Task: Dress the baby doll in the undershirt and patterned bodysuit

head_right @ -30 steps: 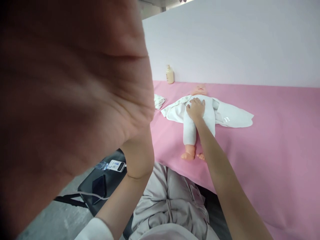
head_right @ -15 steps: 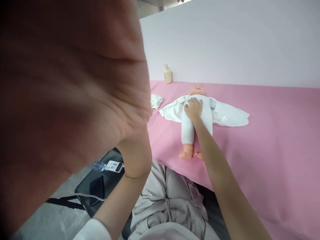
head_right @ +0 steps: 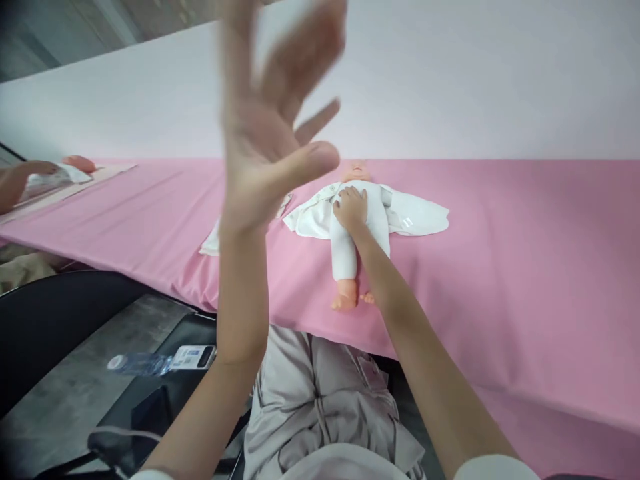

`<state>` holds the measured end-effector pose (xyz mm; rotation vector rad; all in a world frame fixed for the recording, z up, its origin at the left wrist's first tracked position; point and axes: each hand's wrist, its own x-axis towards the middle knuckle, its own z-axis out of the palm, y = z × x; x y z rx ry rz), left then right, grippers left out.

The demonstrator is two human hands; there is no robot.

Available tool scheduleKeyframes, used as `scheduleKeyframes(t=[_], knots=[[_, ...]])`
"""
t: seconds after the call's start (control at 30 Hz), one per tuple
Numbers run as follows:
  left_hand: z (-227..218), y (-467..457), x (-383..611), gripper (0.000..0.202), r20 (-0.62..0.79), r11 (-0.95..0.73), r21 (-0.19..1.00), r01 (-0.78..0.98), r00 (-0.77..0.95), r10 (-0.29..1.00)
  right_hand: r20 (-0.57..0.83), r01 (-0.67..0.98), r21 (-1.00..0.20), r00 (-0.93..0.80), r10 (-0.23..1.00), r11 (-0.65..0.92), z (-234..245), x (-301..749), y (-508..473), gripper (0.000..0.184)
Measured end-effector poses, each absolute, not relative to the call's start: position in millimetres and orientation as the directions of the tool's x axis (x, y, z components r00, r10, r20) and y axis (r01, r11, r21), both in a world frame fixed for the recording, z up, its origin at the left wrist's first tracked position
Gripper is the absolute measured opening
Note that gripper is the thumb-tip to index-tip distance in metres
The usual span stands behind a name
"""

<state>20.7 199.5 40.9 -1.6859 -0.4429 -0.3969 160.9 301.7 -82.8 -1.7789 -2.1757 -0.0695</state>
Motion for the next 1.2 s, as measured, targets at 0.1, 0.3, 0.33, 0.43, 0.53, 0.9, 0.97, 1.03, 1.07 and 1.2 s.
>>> scheduleKeyframes(t=[0.1,0.3,0.33,0.43,0.53,0.9,0.97,1.03,1.07,1.2], knots=[[7.2,245.2,50.4,0.054,0.778,-0.593,0.032,0.804,0.353,0.520,0.418,0.952,-0.223,-0.103,0.903,0.212,-87.6,159.0,309.6,0.045],[-95.1,343.3,58.6,0.050,0.269,0.079,0.601,0.796,-0.294,0.917,0.551,0.925,-0.267,-0.083,0.831,0.270,-95.4,157.9,318.4,0.033],[-104.9,350.6,54.8,0.047,0.255,0.140,0.592,0.793,-0.350,0.901,0.555,0.924,-0.268,-0.083,0.828,0.272,-96.3,157.8,319.1,0.033],[-117.3,358.3,41.3,0.039,0.245,0.200,0.563,0.802,-0.393,0.886,0.547,0.927,-0.268,-0.079,0.834,0.264,-98.5,157.1,320.9,0.033],[-120.7,352.4,26.5,0.042,0.236,0.233,0.514,0.825,-0.398,0.887,0.531,0.933,-0.265,-0.070,0.844,0.244,-99.6,156.0,321.1,0.034],[-132.1,325.8,9.2,0.038,0.333,0.183,0.400,0.898,-0.328,0.884,0.194,0.978,0.040,-0.206,0.959,0.203,-85.6,127.1,326.5,0.048],[-131.9,324.7,8.5,0.032,0.356,0.139,0.392,0.910,-0.289,0.889,0.141,0.972,0.096,-0.226,0.964,0.214,-86.1,115.4,335.8,0.056],[-132.7,323.9,7.4,0.028,0.377,0.104,0.408,0.907,-0.271,0.885,0.124,0.961,0.126,-0.261,0.957,0.246,-88.4,105.3,346.9,0.056],[-133.1,323.7,6.7,0.027,0.383,0.091,0.422,0.902,-0.268,0.884,0.125,0.956,0.132,-0.278,0.952,0.262,-89.7,101.4,352.6,0.054],[-133.2,322.7,4.8,0.026,0.376,0.066,0.459,0.886,-0.261,0.889,0.154,0.960,0.132,-0.267,0.951,0.248,-92.1,95.2,370.6,0.051]])
